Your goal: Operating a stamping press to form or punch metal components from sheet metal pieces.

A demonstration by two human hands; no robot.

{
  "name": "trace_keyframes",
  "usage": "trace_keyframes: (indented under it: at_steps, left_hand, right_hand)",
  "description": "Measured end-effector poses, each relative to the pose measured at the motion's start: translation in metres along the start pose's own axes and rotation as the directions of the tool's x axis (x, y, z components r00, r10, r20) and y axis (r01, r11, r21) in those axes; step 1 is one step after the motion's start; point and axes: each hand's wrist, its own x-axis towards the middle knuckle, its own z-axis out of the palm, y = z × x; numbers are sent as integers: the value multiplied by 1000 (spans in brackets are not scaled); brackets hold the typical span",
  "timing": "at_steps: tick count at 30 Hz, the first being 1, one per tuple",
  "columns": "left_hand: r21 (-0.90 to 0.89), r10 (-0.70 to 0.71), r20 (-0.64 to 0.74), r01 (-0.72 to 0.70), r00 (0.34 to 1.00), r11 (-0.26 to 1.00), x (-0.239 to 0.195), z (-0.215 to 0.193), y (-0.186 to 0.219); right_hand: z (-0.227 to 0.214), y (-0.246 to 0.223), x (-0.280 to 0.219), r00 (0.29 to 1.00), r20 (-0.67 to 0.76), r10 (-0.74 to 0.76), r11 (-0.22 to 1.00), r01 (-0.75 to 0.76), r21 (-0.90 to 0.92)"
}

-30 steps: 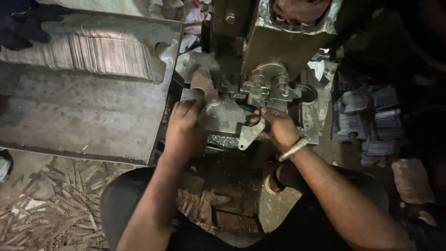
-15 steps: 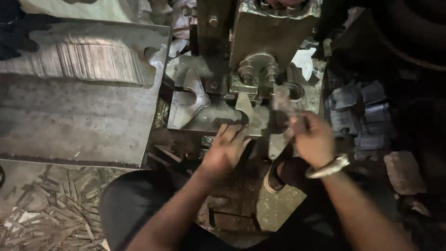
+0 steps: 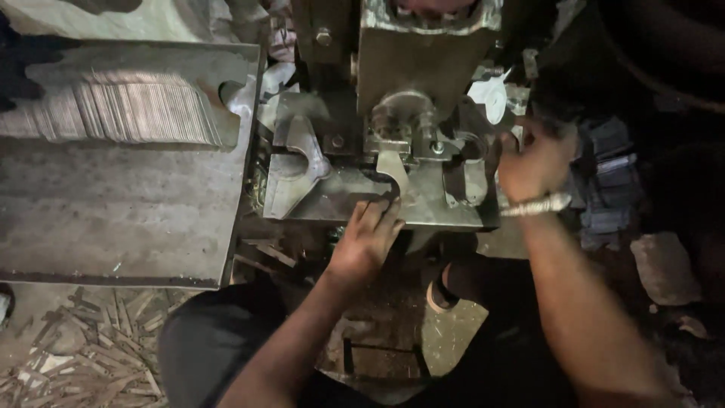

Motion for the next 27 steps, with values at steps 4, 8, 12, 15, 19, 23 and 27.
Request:
trace_keyframes:
  at_steps: [4, 8, 12, 15, 19, 23, 27]
  left_hand:
    - [171, 146, 54, -153, 988, 973, 8, -28, 3]
    - [210, 139, -60, -123, 988, 970, 3, -10, -1]
    - [196, 92, -128, -66, 987, 978, -1, -1, -2]
    - [189, 131, -73, -116, 989, 975, 1, -19, 2]
    - [-131, 45, -9, -46, 999, 990, -9, -37, -4]
    - [-315, -428, 189, 467, 884, 826, 14, -124, -4]
    - [83, -229, -136, 242, 964, 967, -3, -107, -55]
  right_hand:
    - [-37, -51, -20, 981, -28, 191, 918, -168, 358]
    - [-19, -53, -68, 958, -81, -276, 888, 287, 361]
    - [-6, -83, -86, 848, 277, -452, 854, 322, 408]
    - [-3, -88, -86, 797, 296, -526, 838, 427, 339]
    - [-23, -88, -82, 743, 184, -643, 749, 560, 353]
    - [-17, -73, -97, 668, 534, -519, 834, 257, 489]
    - [12, -80, -93, 650, 753, -104, 690, -498, 525]
